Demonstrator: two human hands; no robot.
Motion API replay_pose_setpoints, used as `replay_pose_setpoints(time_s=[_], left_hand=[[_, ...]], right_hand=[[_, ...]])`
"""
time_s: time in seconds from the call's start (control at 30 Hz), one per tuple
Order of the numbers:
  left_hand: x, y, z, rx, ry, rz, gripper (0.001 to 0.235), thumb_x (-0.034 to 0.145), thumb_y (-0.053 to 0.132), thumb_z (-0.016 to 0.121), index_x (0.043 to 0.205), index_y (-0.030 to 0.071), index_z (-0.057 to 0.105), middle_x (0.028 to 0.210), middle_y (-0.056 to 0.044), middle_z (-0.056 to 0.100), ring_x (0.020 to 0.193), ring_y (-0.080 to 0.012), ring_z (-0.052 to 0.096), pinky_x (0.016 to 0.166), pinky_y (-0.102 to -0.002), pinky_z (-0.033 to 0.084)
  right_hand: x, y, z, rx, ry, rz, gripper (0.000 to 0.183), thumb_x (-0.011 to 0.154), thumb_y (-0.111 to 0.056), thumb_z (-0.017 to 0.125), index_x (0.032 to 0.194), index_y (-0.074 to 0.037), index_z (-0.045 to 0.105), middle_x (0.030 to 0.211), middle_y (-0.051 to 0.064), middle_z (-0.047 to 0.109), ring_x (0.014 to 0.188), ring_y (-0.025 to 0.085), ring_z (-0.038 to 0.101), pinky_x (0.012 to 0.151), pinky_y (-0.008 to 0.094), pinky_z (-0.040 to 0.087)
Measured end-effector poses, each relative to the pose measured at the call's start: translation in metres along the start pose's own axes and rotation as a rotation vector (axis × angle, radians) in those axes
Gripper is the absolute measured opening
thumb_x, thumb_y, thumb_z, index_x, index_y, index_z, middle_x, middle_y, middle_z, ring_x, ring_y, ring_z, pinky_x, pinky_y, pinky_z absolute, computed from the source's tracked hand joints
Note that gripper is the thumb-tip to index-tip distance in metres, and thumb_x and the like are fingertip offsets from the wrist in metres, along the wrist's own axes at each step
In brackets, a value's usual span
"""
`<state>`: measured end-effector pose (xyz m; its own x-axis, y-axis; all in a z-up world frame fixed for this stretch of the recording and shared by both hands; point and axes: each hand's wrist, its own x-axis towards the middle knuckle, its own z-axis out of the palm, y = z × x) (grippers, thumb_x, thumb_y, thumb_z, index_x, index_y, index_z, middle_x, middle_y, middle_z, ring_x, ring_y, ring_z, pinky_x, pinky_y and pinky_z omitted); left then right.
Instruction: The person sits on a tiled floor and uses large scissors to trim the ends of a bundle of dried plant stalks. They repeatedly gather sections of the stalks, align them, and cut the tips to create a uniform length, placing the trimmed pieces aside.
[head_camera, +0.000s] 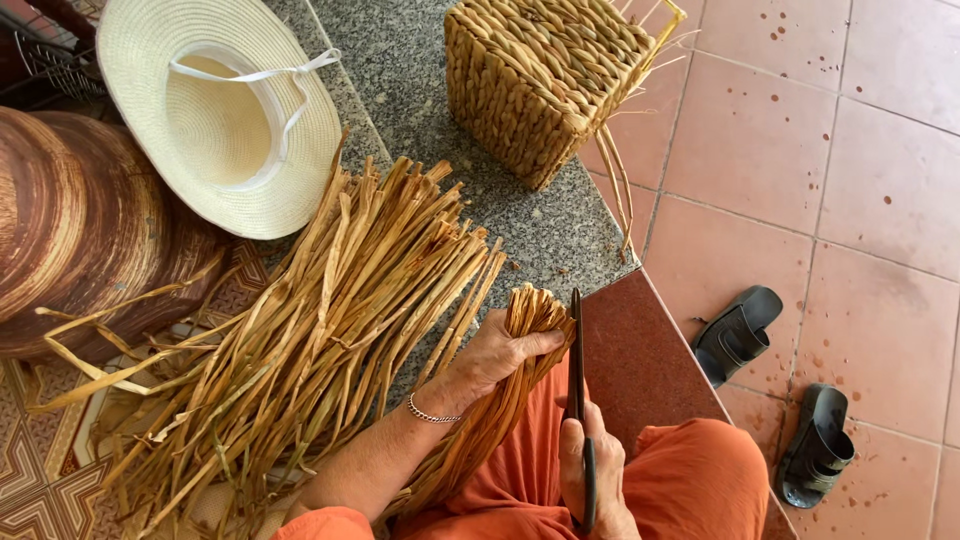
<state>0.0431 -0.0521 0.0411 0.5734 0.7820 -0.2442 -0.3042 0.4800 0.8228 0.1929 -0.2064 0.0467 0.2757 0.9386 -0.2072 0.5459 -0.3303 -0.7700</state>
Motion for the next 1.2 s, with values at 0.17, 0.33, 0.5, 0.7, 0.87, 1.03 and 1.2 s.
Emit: replay_pose_setpoints(time_s=[0.17,0.33,0.5,0.7,0.87,1.03,1.2], left_hand=[[0.000,-0.005,0.012,0.059,-0.011,-0.073,0.009,0.098,0.012,0.065,0.099,0.005,0.070,0.090,-0.009,0.073,0.081,-0.0167,0.074,0.077,-0.034,0.067],[-0.006,0.020,-0.032,0.197,0.236,0.052,0.011,0.102,0.018,0.065,0.095,0.009,0.065,0.075,-0.008,0.062,0.061,-0.0149,0.062,0.052,-0.027,0.059],[-0.020,0.016,-0.007,0.259,0.308,0.030,0.015,0.094,0.018,0.073,0.103,0.008,0.067,0.087,-0.005,0.068,0.072,-0.0126,0.066,0.062,-0.023,0.061],[-0.006,-0.013,0.052,0.508,0.008,0.217,0.023,0.093,0.012,0.078,0.111,0.004,0.067,0.093,-0.005,0.071,0.084,-0.0101,0.070,0.074,-0.025,0.062],[0.003,-0.030,0.050,0.482,0.059,0.036,0.013,0.098,0.015,0.070,0.107,0.005,0.069,0.079,-0.004,0.070,0.063,-0.0097,0.067,0.053,-0.024,0.059],[-0.007,-0.032,0.052,0.542,0.013,0.057,0.012,0.103,0.019,0.062,0.107,0.009,0.067,0.073,-0.002,0.064,0.053,-0.0080,0.060,0.043,-0.021,0.052],[-0.023,-0.008,0.016,0.454,0.338,-0.031,0.007,0.095,0.013,0.068,0.101,0.010,0.066,0.075,-0.004,0.063,0.054,-0.0113,0.057,0.043,-0.021,0.050]], right_hand=[[-0.004,0.030,-0.005,0.202,-0.038,0.070,0.046,0.104,-0.040,0.039,0.118,-0.005,0.065,0.050,0.003,0.050,0.040,0.015,0.048,0.041,0.035,0.038],[0.007,0.056,-0.024,0.481,-0.005,0.197,0.047,0.105,-0.039,0.040,0.119,-0.002,0.065,0.054,0.003,0.048,0.042,0.013,0.043,0.039,0.033,0.034],[0.011,0.075,-0.026,0.134,0.078,-0.011,0.039,0.104,-0.036,0.047,0.120,-0.007,0.067,0.064,0.006,0.067,0.052,0.017,0.065,0.049,0.033,0.050],[0.003,0.060,-0.021,-0.003,0.053,-0.152,0.040,0.099,-0.037,0.051,0.127,-0.010,0.060,0.067,0.009,0.071,0.056,0.024,0.072,0.049,0.039,0.054],[-0.002,0.067,-0.018,0.103,0.037,-0.182,0.040,0.105,-0.039,0.047,0.126,-0.009,0.062,0.060,0.005,0.063,0.048,0.018,0.063,0.046,0.034,0.049],[0.010,0.080,-0.013,0.694,-0.013,0.109,0.056,0.107,-0.050,0.036,0.117,-0.002,0.064,0.057,-0.002,0.051,0.042,0.012,0.046,0.035,0.029,0.040],[0.037,0.091,-0.054,0.783,0.127,0.233,0.073,0.103,-0.061,0.024,0.126,0.000,0.056,0.063,0.001,0.050,0.046,0.010,0.045,0.038,0.028,0.040]])
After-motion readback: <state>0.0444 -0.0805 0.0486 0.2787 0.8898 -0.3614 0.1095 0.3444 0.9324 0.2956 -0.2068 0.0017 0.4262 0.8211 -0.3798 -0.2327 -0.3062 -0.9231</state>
